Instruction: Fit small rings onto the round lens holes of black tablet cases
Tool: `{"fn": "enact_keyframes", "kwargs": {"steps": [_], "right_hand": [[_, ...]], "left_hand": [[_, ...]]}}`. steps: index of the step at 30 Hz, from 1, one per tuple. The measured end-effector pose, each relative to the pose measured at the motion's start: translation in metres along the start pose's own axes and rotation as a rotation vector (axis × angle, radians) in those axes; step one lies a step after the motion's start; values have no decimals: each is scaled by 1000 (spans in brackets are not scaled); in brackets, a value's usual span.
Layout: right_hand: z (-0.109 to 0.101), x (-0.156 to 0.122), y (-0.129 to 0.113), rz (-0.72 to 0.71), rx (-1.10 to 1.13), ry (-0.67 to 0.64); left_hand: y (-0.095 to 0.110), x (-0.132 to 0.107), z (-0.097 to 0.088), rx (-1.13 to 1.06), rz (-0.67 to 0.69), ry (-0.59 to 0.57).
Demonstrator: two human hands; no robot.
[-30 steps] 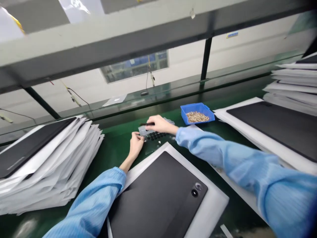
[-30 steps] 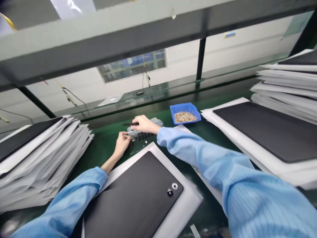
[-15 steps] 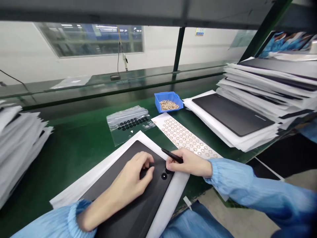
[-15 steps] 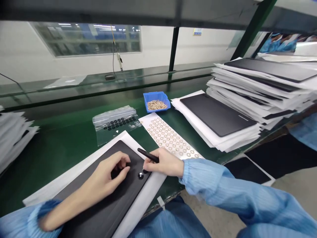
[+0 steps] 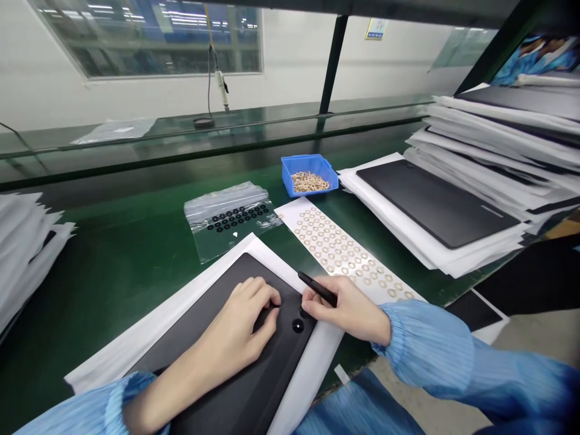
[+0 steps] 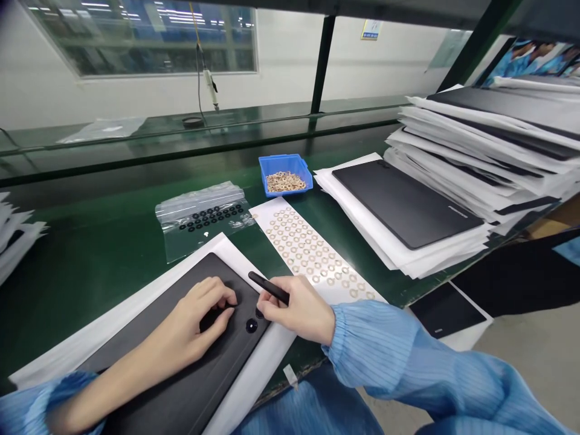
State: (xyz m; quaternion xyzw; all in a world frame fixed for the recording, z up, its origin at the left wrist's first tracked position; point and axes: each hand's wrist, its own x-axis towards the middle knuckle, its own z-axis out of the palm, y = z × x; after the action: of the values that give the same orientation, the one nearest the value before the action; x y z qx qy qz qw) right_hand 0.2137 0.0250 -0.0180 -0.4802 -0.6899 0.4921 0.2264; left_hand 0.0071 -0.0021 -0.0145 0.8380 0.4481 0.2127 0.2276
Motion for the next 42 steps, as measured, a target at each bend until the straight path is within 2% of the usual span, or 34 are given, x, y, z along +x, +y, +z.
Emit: {"fn": "enact_keyframes", "kwargs": {"steps": [11, 15, 17, 20, 23, 31, 42], "right_hand": [[0, -4, 0, -255, -206, 23], [-5, 0, 3, -257, -182, -5], [-7, 3, 5, -253, -96, 62], [-9, 4, 9, -247, 155, 223], [-9, 1, 10, -253, 269, 281], [-4, -4, 9, -259, 212, 140], [5, -4, 4, -312, 68, 244]], "left_hand": [[-2, 0, 1, 30, 14, -24], [1, -1, 0, 44, 30, -39], [5, -3, -2, 84, 85, -69], [13, -6, -2, 225, 190, -140], [18, -8, 0, 317, 198, -176], [17, -8, 1, 296, 199, -185], [20, -9, 0, 288, 186, -204]]}}
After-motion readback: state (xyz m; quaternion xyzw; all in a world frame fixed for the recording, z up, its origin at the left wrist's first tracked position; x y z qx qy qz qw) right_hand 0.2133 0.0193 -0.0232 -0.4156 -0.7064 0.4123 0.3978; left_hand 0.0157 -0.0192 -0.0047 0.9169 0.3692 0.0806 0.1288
